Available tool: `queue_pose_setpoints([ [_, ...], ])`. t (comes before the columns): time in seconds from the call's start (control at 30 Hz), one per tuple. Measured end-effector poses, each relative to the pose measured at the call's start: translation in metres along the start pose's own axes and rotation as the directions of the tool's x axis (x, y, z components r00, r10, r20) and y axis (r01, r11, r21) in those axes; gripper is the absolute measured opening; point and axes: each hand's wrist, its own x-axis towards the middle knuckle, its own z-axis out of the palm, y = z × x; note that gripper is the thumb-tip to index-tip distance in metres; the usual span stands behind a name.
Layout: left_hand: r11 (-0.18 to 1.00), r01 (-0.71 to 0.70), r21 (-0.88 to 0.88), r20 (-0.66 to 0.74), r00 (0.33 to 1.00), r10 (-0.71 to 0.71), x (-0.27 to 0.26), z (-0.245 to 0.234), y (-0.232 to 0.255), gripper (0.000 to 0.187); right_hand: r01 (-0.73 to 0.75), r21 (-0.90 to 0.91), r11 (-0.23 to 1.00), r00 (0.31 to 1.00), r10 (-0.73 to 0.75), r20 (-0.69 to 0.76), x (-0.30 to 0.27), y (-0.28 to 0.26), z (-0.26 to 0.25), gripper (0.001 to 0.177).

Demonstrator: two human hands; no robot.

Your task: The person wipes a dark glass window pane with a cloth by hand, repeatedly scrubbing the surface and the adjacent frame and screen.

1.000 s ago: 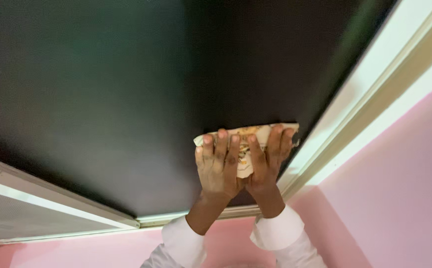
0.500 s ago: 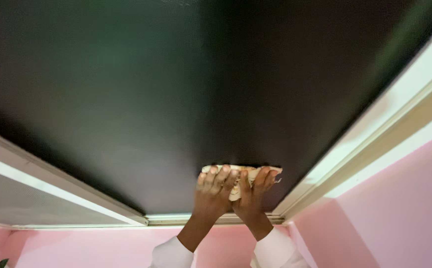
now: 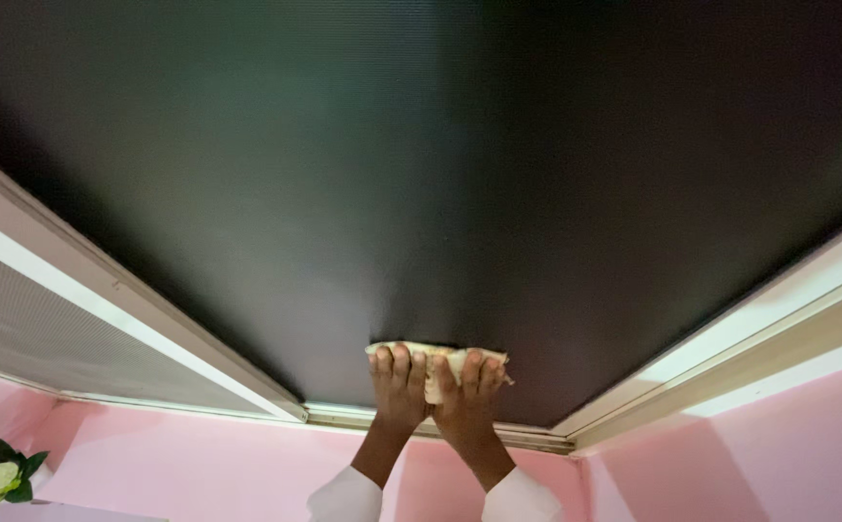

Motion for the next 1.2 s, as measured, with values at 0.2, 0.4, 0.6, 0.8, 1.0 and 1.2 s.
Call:
queue_pose_setpoints([
  [0.2,0.989,0.149,0.028,0.404,0.903,-0.147,-0.031,-0.012,0.001,0.066,-0.080,0.065,0.995,0.974,0.064,0.218,-0.049,-0.015,0.024,0.072],
  [0.4,0.999,0.016,0.043,0.466,0.884,-0.035,0.089,-0.100,-0.034,0.063,-0.106,0.244,0.964,0.991,0.122,-0.049,0.066,-0.067,-0.010,0.078],
  [0.6,0.999,0.042,-0.004,0.062,0.997,-0.042,0.200,-0.188,-0.088,0.062,-0.142,0.251,0.958,0.990,0.136,0.044,0.201,-0.134,-0.068,0.057],
  [0.8,0.987,0.157,-0.019,-0.115,0.981,-0.158,0.142,-0.154,-0.138,0.058,0.055,-0.001,0.998,0.997,-0.055,-0.055,0.193,-0.165,-0.006,0.058],
  [1.0,0.943,0.332,0.036,-0.055,0.942,-0.330,0.021,-0.097,-0.158,0.064,0.081,0.015,0.997,0.994,-0.082,0.074,0.087,-0.186,0.065,0.056],
  [1.2,0.950,0.313,0.011,-0.004,0.950,-0.313,0.051,-0.132,-0.150,0.067,0.003,0.157,0.988,0.994,-0.020,0.108,0.101,-0.195,0.055,0.054],
])
